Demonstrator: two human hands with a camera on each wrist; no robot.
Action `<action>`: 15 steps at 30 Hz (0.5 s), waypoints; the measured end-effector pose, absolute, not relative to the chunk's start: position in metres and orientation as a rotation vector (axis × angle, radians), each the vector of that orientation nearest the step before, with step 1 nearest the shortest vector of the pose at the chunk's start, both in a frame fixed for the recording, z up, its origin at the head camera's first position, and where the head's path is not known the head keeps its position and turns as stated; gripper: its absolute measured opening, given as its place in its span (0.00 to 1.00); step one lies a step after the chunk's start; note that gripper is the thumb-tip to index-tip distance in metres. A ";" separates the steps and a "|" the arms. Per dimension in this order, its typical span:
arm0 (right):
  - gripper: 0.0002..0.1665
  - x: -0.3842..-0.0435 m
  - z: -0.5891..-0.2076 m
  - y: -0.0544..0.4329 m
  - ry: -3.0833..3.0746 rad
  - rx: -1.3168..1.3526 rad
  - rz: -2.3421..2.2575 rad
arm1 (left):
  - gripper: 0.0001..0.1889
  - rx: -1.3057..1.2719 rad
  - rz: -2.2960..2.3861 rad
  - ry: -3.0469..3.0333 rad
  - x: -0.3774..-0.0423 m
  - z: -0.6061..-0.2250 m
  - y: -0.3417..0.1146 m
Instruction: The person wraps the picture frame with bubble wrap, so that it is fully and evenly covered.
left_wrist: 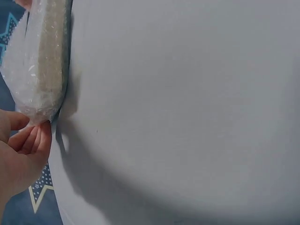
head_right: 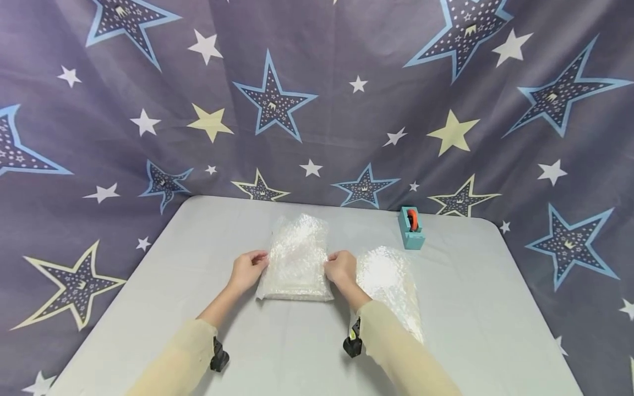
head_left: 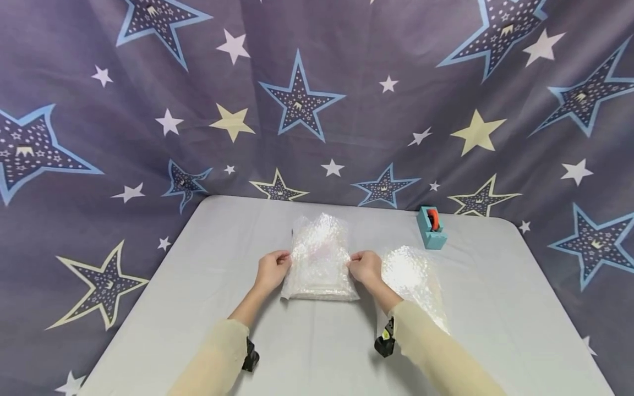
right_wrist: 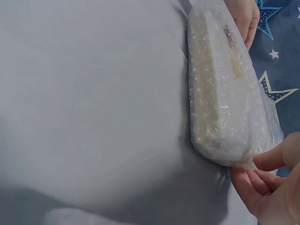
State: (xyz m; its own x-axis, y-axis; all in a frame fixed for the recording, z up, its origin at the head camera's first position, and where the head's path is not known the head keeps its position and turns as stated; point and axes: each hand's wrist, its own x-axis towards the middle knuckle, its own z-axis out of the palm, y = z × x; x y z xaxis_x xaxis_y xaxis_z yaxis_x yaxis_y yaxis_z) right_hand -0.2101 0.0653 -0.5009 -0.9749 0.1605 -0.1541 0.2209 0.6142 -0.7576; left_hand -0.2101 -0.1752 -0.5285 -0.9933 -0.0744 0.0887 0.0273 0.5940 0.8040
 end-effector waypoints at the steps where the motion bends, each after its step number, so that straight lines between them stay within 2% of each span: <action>1: 0.12 -0.211 -0.501 0.066 2.763 0.324 -1.309 | 0.12 0.033 -1.363 -2.699 -0.211 -0.528 -0.175; 11: 0.11 -0.210 -0.507 0.072 2.707 0.358 -1.299 | 0.13 0.007 -1.371 -2.760 -0.214 -0.528 -0.173; 15: 0.18 -0.210 -0.493 0.087 2.586 0.290 -1.377 | 0.16 0.005 -1.374 -2.794 -0.218 -0.516 -0.183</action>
